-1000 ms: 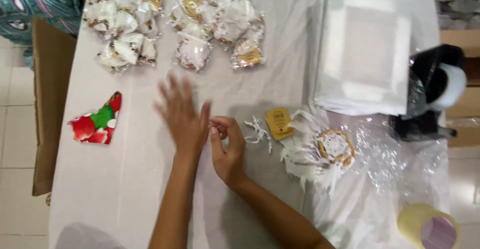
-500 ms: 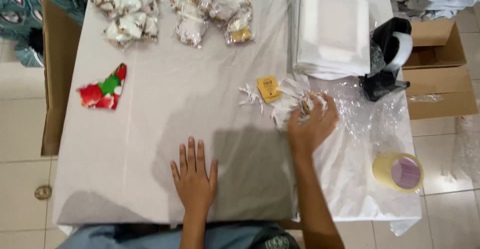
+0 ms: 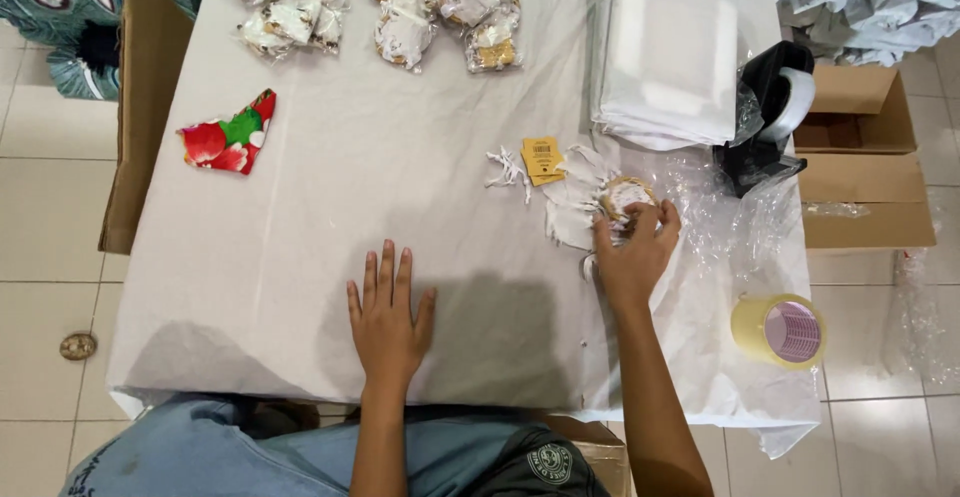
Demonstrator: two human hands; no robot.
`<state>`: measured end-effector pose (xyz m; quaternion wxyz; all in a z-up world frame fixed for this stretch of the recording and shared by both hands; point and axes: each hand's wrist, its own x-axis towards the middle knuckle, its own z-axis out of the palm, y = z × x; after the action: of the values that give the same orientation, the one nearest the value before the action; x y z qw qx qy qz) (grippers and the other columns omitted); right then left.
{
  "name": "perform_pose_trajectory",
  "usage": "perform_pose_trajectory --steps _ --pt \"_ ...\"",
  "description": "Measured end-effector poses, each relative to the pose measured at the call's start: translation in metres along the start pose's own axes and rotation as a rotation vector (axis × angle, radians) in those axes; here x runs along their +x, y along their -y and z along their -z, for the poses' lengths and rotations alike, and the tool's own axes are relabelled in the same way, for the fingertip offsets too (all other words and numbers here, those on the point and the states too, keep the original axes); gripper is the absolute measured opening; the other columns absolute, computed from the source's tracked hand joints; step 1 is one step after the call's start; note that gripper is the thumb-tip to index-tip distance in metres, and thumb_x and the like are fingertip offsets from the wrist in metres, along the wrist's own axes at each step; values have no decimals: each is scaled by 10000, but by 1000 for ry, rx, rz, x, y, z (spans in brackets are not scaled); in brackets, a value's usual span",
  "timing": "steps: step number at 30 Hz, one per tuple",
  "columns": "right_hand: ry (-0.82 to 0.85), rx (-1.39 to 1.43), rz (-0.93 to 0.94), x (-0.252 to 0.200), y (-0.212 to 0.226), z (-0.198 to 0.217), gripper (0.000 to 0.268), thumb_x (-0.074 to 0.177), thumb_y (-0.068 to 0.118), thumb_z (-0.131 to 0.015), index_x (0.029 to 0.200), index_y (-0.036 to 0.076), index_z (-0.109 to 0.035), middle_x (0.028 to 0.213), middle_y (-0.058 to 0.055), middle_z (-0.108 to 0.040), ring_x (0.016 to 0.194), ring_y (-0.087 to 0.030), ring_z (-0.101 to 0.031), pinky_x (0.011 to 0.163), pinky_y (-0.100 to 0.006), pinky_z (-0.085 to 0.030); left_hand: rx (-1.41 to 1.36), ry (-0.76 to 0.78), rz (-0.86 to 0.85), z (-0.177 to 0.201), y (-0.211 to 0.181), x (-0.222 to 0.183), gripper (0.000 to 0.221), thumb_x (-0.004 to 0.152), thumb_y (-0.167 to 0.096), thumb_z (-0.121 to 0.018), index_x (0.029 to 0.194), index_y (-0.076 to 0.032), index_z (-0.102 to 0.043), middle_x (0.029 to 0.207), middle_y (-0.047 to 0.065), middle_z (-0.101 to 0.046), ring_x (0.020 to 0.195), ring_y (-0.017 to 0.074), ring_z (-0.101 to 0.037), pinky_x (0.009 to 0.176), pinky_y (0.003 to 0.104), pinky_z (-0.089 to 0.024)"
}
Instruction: Packaging small decorative items into plastic bags and attaching labels
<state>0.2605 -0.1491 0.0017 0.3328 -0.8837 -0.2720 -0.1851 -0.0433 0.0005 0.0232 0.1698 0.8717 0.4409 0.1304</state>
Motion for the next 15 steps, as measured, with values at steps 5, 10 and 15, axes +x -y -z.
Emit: perform_pose_trajectory --steps 5,10,15 --pt "4 15 34 7 -20 -9 375 738 198 -880 939 105 -577 1280 -238 -558 1170 -466 -606 1016 -536 -445 -23 5 5 5 0 -1 611 1026 -483 -479 1576 -226 -406 1687 28 -307 1559 276 -237 1227 586 -140" --pt "-18 85 64 19 -27 4 391 648 156 -906 878 119 -591 1256 -185 -577 871 -407 -688 801 -468 -553 -171 136 -8 17 10 -1 610 989 -410 -577 1537 -170 -461 1670 63 -340 1552 307 -255 1220 608 -166" --pt "-51 249 113 26 -43 25 318 677 -26 -852 882 98 -643 1172 -153 -540 1105 -377 -631 968 -420 -518 -325 263 68 53 11 -2 596 1014 -431 -545 1525 -133 -472 1623 90 -413 1536 300 -301 1229 593 -162"
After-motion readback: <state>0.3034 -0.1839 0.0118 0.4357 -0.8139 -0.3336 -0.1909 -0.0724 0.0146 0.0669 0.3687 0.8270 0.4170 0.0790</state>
